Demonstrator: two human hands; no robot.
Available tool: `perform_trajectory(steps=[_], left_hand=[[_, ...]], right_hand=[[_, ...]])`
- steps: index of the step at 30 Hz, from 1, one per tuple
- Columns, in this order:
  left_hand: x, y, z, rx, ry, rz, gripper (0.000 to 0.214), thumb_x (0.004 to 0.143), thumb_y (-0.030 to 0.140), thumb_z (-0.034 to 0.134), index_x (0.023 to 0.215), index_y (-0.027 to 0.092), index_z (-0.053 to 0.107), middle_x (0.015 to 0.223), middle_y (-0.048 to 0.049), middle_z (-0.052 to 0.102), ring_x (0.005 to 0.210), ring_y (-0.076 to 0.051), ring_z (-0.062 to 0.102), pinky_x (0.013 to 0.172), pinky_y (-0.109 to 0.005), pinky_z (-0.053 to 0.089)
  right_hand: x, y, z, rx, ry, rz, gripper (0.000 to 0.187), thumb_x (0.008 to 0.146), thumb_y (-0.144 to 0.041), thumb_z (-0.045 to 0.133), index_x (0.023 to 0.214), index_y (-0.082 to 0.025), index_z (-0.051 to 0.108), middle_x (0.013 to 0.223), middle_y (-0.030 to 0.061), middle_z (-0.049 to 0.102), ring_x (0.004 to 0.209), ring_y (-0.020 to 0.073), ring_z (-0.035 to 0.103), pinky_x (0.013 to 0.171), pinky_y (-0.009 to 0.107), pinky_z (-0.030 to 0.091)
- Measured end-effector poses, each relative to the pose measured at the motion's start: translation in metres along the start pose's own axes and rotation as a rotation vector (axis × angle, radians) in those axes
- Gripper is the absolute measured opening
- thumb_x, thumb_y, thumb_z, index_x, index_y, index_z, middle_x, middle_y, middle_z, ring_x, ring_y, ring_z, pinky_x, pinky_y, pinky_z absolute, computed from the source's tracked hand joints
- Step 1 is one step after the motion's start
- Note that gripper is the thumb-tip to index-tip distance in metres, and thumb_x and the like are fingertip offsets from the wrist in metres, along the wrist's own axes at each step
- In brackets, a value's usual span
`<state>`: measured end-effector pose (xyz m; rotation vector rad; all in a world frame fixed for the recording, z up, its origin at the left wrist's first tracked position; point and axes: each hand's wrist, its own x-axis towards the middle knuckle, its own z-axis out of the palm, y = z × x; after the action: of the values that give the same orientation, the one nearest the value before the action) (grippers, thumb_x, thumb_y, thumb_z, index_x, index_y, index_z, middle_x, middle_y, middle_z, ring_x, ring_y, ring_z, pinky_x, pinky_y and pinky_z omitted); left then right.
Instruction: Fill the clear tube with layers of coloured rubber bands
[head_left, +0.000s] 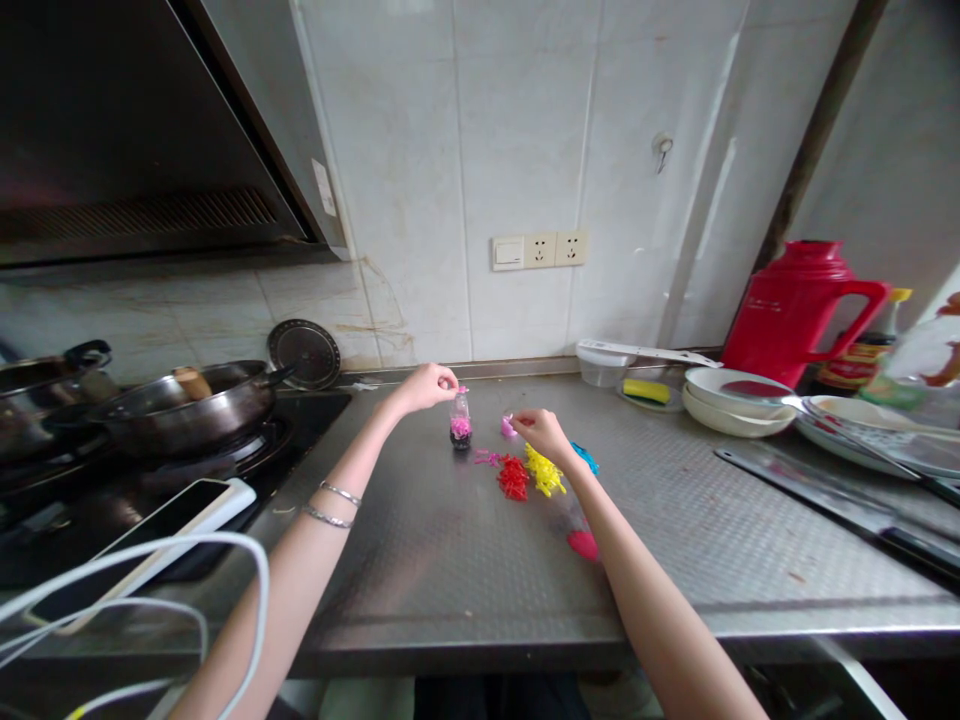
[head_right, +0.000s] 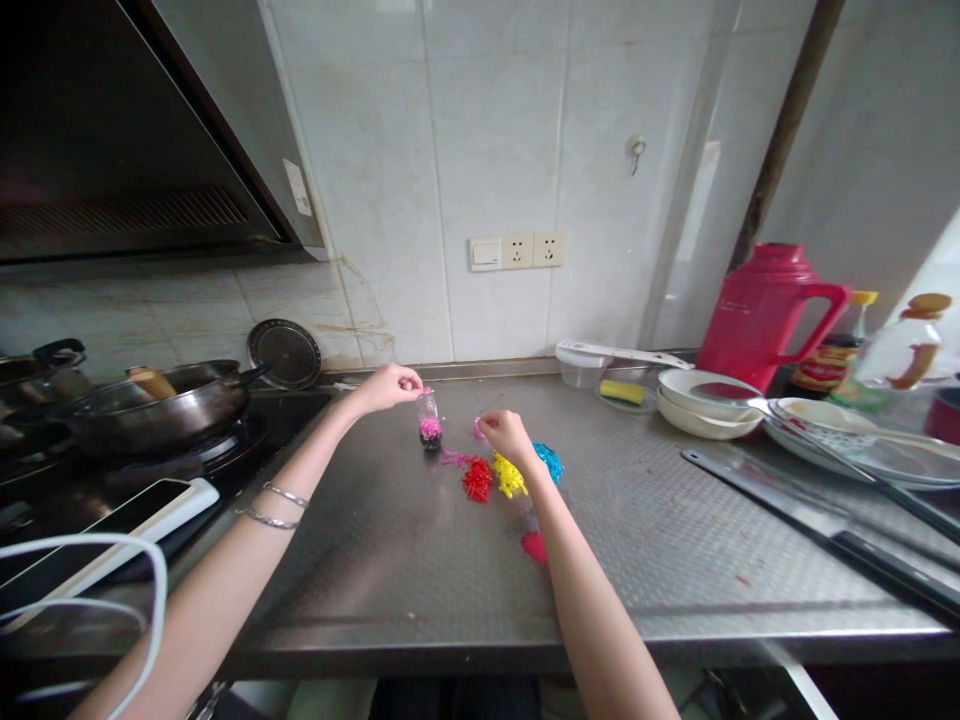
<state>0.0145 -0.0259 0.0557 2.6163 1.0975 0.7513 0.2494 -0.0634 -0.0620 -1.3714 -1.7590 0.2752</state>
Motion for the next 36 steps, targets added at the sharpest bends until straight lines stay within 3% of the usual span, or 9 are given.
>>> perform_trajectory(steps=[6, 21, 25, 29, 33, 36], left_hand=[[0.022, -0.008, -0.01, 0.094, -0.148, -0.047, 0.021, 0.064, 0.027, 0.059, 0.071, 0.01, 0.068, 0.055, -0.0005, 0.055, 0.05, -0.008, 0.041, 0.048, -0.02, 0.027], [0.026, -0.015, 0.001, 0.115, -0.22, -0.044, 0.023, 0.066, 0.023, 0.056, 0.077, 0.01, 0.07, 0.064, -0.0033, 0.063, 0.054, -0.01, 0.047, 0.054, -0.021, 0.031], [0.023, -0.02, 0.0, 0.036, -0.13, -0.03, 0.025, 0.069, 0.025, 0.052, 0.076, 0.009, 0.07, 0.068, -0.0048, 0.064, 0.06, -0.011, 0.051, 0.058, -0.021, 0.034], [0.011, -0.03, 0.004, -0.102, 0.042, -0.098, 0.033, 0.073, 0.033, 0.048, 0.078, 0.008, 0.068, 0.055, -0.0017, 0.058, 0.052, -0.01, 0.046, 0.054, -0.021, 0.034], [-0.009, -0.053, 0.029, -0.252, 0.186, -0.238, 0.035, 0.074, 0.037, 0.046, 0.076, 0.008, 0.066, 0.045, 0.003, 0.045, 0.045, -0.008, 0.04, 0.05, -0.02, 0.031], [-0.028, -0.076, 0.058, -0.307, 0.207, -0.357, 0.032, 0.072, 0.035, 0.046, 0.072, 0.009, 0.065, 0.043, 0.004, 0.043, 0.044, -0.008, 0.039, 0.048, -0.02, 0.03]], right_hand=[[0.0, -0.001, -0.001, -0.013, -0.001, -0.001, 0.032, 0.073, -0.033, 0.046, 0.069, -0.011, 0.069, 0.059, 0.0025, 0.062, 0.057, 0.0116, 0.051, 0.053, 0.019, 0.032], [0.0, -0.001, 0.0, -0.024, -0.018, -0.006, 0.03, 0.073, -0.031, 0.046, 0.068, -0.012, 0.068, 0.06, 0.0029, 0.063, 0.058, 0.0118, 0.052, 0.054, 0.019, 0.033], [0.0, -0.002, -0.001, -0.026, -0.02, -0.007, 0.031, 0.073, -0.031, 0.046, 0.069, -0.011, 0.069, 0.061, 0.0032, 0.063, 0.058, 0.0118, 0.052, 0.055, 0.019, 0.033], [0.0, -0.003, -0.001, -0.033, -0.022, -0.008, 0.03, 0.073, -0.031, 0.046, 0.069, -0.011, 0.068, 0.059, 0.0026, 0.062, 0.057, 0.0114, 0.051, 0.053, 0.019, 0.032], [-0.001, -0.002, -0.001, -0.04, -0.029, -0.013, 0.03, 0.073, -0.03, 0.045, 0.067, -0.011, 0.068, 0.058, 0.0024, 0.062, 0.056, 0.0112, 0.051, 0.053, 0.019, 0.032], [-0.001, -0.002, -0.001, -0.031, -0.025, -0.007, 0.028, 0.073, -0.028, 0.046, 0.067, -0.012, 0.068, 0.062, 0.0035, 0.065, 0.058, 0.0121, 0.053, 0.055, 0.019, 0.035]])
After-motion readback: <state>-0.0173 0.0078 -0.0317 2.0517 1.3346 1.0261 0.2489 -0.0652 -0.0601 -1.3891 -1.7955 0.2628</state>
